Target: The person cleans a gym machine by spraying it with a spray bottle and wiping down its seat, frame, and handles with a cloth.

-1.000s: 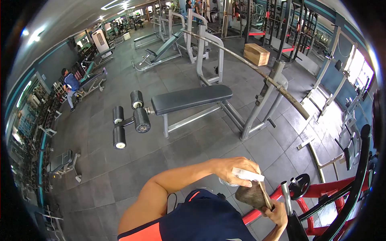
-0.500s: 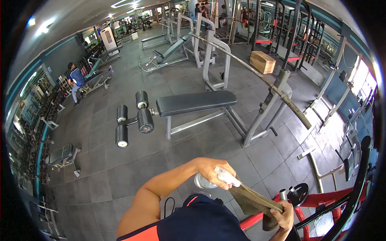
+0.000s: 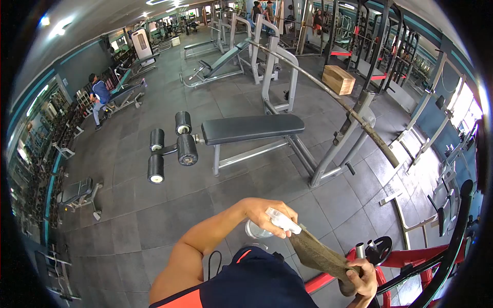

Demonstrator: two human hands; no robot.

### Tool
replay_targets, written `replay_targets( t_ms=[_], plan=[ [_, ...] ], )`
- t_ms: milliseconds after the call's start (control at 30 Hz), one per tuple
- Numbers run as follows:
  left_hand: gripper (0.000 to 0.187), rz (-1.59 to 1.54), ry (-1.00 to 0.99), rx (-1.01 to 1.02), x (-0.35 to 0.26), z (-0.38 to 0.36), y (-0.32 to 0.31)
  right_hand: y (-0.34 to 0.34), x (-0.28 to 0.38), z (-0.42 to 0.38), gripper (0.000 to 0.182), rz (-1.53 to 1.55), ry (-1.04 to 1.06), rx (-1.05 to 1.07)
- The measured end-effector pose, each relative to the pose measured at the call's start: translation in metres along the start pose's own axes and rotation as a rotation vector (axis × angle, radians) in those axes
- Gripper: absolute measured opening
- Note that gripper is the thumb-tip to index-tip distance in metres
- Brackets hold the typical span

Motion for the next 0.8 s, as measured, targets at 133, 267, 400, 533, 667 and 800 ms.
replay_targets(
  t_ms=[133,267,400,533,667,800],
  plan=[
    [0.02,-0.062,-0.026,-0.005,-0.013,-0.005,0.012,-0.006,0.002,0.004,0.025,-0.106,-0.003,0.15],
    [0.021,-0.023,-0.07,0.003,-0.018,-0.007,0.021,-0.007,0.002,0.004,0.03,-0.325,-0.001,0.268],
    [0.022,-0.02,-0.066,-0.027,-0.022,-0.006,0.027,-0.009,-0.01,0.004,0.028,-0.384,0.087,0.342],
    [0.022,0.002,-0.067,-0.044,-0.017,-0.004,0.035,0.008,-0.035,-0.011,0.029,-0.208,-0.085,0.226],
    [0.021,-0.036,-0.063,-0.082,-0.016,-0.002,0.046,0.015,-0.057,-0.022,0.037,0.029,-0.097,0.116],
    [0.022,-0.05,-0.008,-0.116,-0.005,0.006,0.06,-0.002,-0.038,-0.018,0.033,0.003,-0.265,0.186]
  ],
)
Point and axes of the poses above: each hand's wrist, its own z-axis towards the middle knuckle, its own y-axis out of the back of the hand, x = y × z, the point moved 7 cm from there along z, towards the middle knuckle, and after that the axes turned 14 degrees about x, right-handed, at the moved point
